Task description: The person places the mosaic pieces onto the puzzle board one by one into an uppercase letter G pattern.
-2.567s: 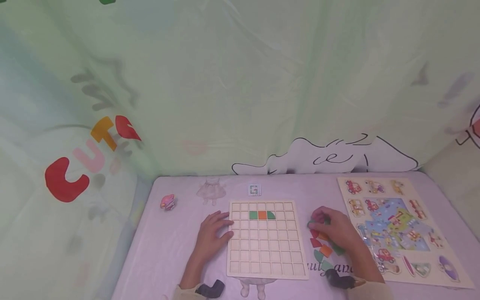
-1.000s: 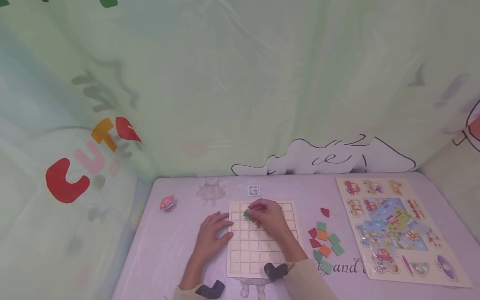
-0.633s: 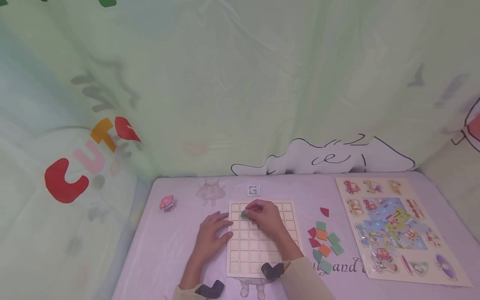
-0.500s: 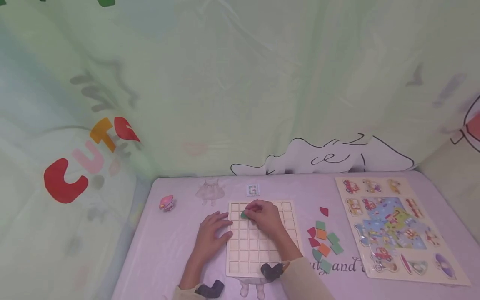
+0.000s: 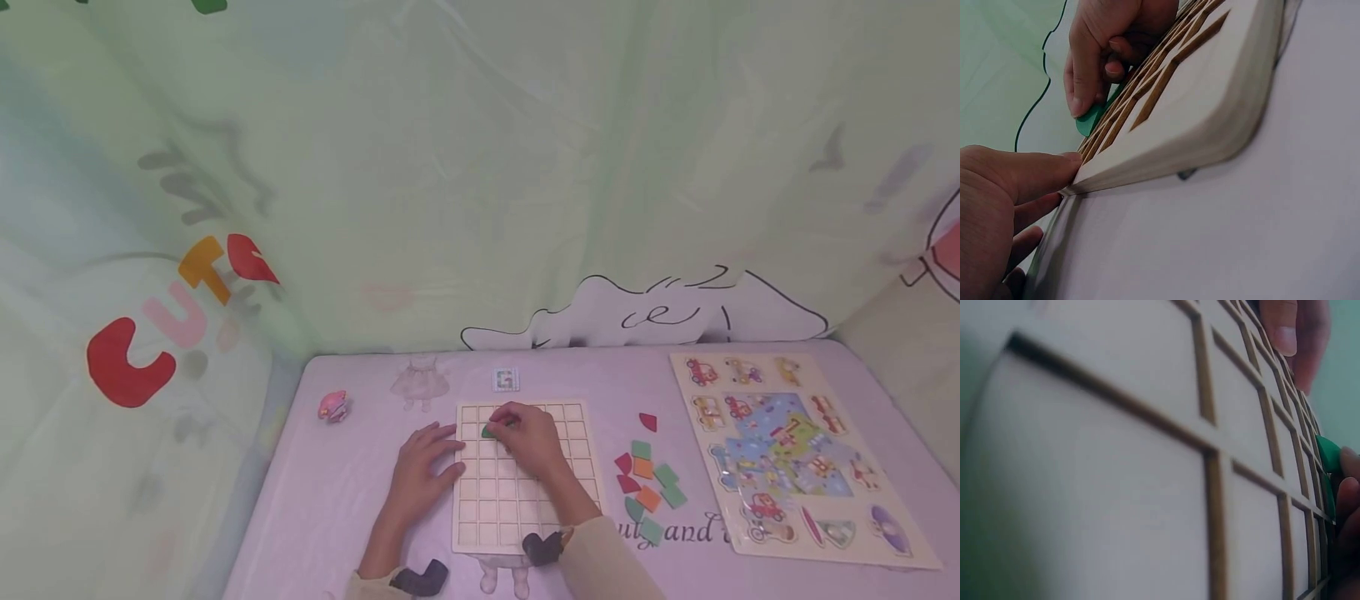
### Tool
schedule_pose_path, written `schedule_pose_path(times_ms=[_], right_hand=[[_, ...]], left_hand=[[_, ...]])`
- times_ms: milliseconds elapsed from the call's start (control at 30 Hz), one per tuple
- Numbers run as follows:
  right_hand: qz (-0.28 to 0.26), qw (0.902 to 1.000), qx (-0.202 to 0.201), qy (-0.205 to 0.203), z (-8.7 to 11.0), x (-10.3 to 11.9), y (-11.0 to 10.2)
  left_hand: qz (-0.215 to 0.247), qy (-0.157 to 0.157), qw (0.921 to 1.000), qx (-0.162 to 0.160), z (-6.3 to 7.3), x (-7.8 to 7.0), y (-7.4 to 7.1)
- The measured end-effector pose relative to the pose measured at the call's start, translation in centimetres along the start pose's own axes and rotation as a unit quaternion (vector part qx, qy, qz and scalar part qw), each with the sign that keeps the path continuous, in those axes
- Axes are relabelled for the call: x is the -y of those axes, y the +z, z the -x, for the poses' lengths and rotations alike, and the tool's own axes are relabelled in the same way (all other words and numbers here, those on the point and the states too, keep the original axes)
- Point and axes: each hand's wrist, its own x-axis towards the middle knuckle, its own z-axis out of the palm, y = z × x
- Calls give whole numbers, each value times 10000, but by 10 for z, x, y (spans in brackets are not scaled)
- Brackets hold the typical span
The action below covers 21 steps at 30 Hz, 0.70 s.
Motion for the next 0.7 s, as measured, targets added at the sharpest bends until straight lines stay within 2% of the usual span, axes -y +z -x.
schedule_pose_path(times_ms=[700], right_hand=[[943,9940,-393,-383,-2,-2,5]], left_hand=[[-33,133,9998,-126,0,1,0]])
